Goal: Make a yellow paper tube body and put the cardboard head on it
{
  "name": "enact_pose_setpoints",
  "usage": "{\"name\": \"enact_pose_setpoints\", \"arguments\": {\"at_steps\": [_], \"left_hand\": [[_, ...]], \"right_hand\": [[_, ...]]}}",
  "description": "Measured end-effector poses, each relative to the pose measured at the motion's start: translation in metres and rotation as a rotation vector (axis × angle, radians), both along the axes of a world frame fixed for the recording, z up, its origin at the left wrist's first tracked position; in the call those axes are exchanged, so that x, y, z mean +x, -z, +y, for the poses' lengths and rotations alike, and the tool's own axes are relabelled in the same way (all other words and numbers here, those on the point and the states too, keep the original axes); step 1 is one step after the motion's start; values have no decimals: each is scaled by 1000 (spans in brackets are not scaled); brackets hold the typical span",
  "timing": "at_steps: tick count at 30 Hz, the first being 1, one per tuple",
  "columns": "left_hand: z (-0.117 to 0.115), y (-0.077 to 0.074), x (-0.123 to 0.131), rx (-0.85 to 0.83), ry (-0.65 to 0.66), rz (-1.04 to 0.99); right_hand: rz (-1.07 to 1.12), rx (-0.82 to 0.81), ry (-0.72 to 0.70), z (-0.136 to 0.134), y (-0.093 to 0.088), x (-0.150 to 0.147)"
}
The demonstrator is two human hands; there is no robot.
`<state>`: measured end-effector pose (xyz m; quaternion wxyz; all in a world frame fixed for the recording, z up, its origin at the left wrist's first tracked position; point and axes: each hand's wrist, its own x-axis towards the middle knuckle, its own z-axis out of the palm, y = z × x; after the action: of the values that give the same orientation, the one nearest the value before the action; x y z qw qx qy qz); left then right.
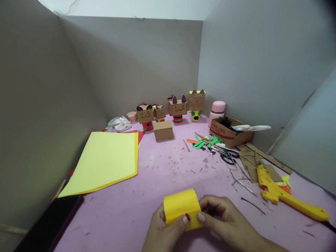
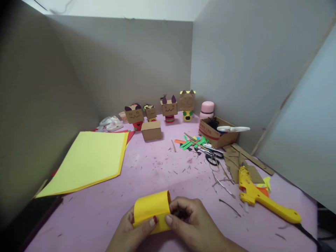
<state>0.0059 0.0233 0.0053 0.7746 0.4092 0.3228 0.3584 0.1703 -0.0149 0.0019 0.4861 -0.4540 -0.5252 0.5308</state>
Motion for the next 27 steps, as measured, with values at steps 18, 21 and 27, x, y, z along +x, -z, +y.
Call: {"name": "enact_pose_setpoints", "arguments": {"at_steps": [18,21,27], "left_hand": [[-3,-5,2,38,8,105],[-3,-5,1,68,-19,165],[1,-5,1,100,-84,127]], "right_hand": [[84,-38,-8,1,-4,-1],[80,-61,31,1,0,0],[21,-100,105,2,-2,0]]}}
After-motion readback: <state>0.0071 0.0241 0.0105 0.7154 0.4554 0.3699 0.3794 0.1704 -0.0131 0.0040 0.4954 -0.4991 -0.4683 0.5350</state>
